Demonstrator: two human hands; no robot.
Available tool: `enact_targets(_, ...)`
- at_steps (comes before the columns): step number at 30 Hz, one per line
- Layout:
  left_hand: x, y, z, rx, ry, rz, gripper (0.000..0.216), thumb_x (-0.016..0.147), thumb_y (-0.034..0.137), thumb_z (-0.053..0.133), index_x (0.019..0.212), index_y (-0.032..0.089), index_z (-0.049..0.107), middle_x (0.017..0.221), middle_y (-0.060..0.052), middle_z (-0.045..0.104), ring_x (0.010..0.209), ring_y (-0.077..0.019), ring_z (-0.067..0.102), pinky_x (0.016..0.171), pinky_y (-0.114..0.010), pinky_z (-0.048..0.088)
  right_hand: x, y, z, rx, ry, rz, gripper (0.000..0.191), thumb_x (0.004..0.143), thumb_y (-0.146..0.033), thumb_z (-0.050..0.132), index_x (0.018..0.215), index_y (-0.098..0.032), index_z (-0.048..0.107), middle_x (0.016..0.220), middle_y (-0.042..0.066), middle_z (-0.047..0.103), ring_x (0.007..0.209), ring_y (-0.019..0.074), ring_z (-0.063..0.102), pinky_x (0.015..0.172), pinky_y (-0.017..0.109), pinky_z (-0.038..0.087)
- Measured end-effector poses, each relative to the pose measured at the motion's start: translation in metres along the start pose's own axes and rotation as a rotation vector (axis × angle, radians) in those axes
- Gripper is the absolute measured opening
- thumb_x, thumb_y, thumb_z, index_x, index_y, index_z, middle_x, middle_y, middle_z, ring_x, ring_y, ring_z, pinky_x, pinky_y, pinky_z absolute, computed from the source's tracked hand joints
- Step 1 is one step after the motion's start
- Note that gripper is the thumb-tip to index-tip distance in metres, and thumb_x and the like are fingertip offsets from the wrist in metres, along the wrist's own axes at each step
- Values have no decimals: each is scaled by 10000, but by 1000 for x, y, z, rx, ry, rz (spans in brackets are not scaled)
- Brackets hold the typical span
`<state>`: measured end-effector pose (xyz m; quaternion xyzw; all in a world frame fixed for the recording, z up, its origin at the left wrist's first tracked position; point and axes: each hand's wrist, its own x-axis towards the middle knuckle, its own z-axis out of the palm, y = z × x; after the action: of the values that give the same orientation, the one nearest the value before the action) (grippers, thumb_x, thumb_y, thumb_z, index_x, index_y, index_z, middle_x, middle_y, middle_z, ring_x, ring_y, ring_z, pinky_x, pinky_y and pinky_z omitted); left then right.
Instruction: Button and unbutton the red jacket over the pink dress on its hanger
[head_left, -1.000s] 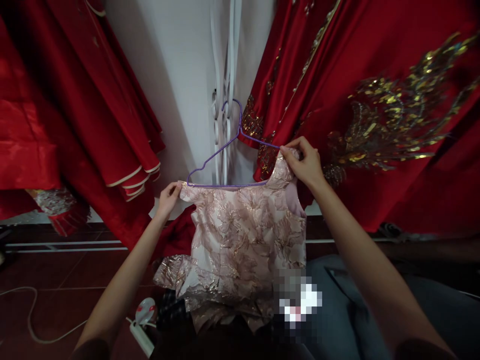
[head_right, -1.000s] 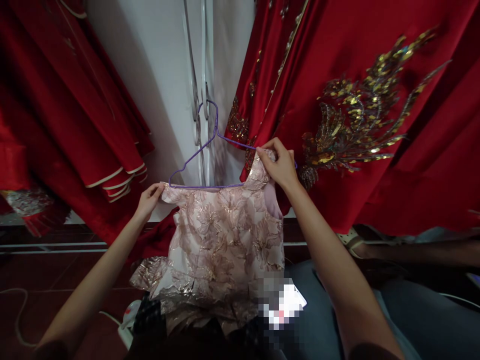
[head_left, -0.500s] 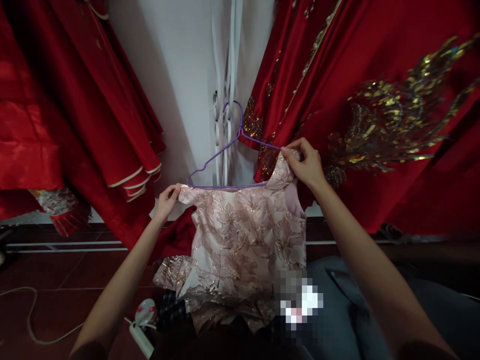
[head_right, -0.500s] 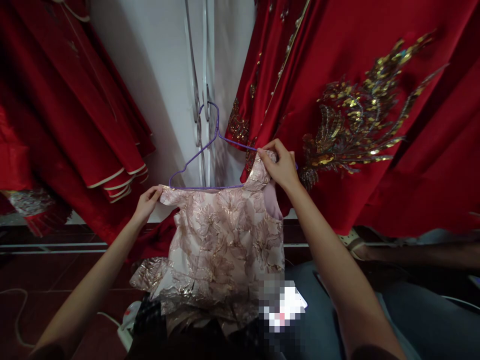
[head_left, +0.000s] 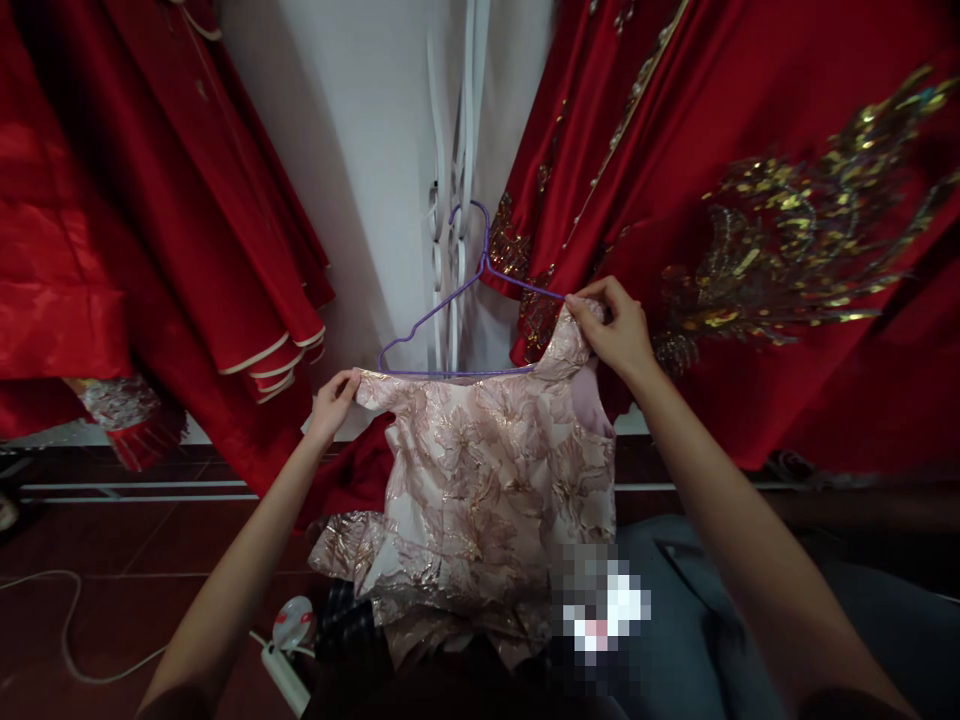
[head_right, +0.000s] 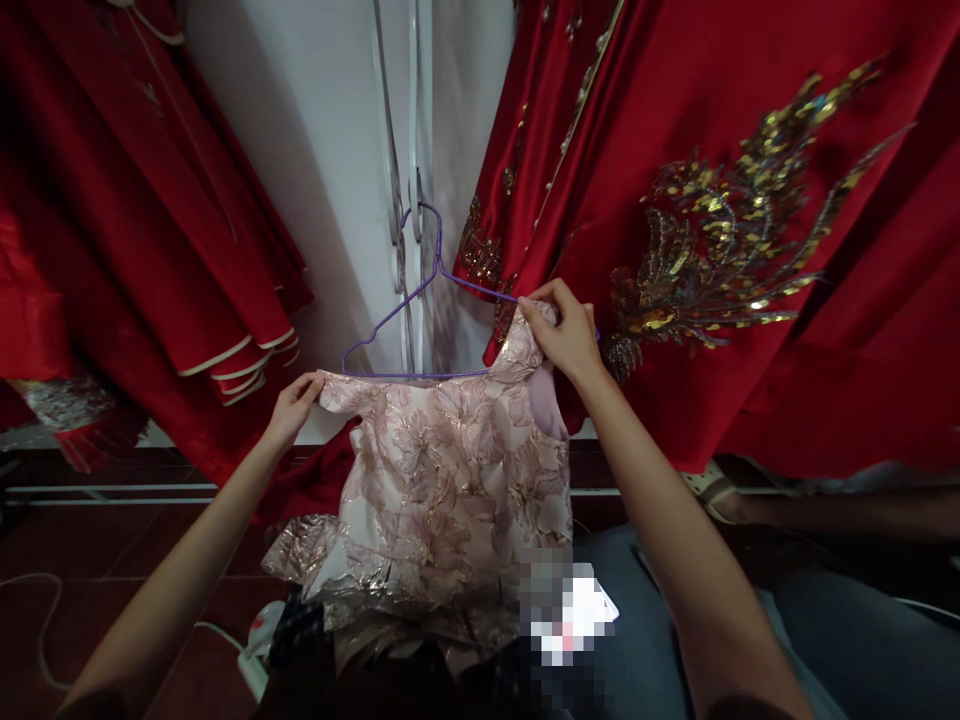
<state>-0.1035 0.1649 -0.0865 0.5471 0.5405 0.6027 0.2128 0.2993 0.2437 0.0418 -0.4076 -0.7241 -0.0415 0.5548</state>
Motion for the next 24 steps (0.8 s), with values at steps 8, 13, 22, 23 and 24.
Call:
enact_targets(8,9,-6,-1,51,24,-18,420,762,522,584,944,161,699,990,-70,704,948,-215,623,871,-315,462,-1,-1,0,-1,-7,20,281,815,-518,562,822,-238,583,800,30,637,741,202,599,801,420,464)
enact_targets(13,6,-7,-3,21,48,-63,441,733,507,623,971,146,711,1020,-86,707,970,-233,629,890,-341,465,0,-1,-1,7,-19,10,298,818,-539,543,823,-243,576,789,29,633,739,207,595,760,416,472)
enact_targets(22,38,61,24,63,-3,166,411,775,495,587,937,140,717,980,-74,715,918,-210,632,835,-287,466,-2,5,6,81,-16,12,291,800,-528,571,799,-237,572,755,30,614,698,195,584,673,376,477)
enact_targets(23,40,68,28,79,-22,191,409,781,496,578,924,138,716,953,-69,718,895,-205,631,813,-278,466,-2,5,6,83,-14,16,291,801,-526,570,802,-235,574,758,30,616,700,195,584,674,374,478)
enact_targets(24,42,73,31,86,-34,205,408,787,495,569,914,136,713,930,-65,718,875,-200,629,792,-270,465,-3,5,6,83,-11,21,292,804,-525,567,808,-233,577,763,31,618,705,194,585,680,375,478)
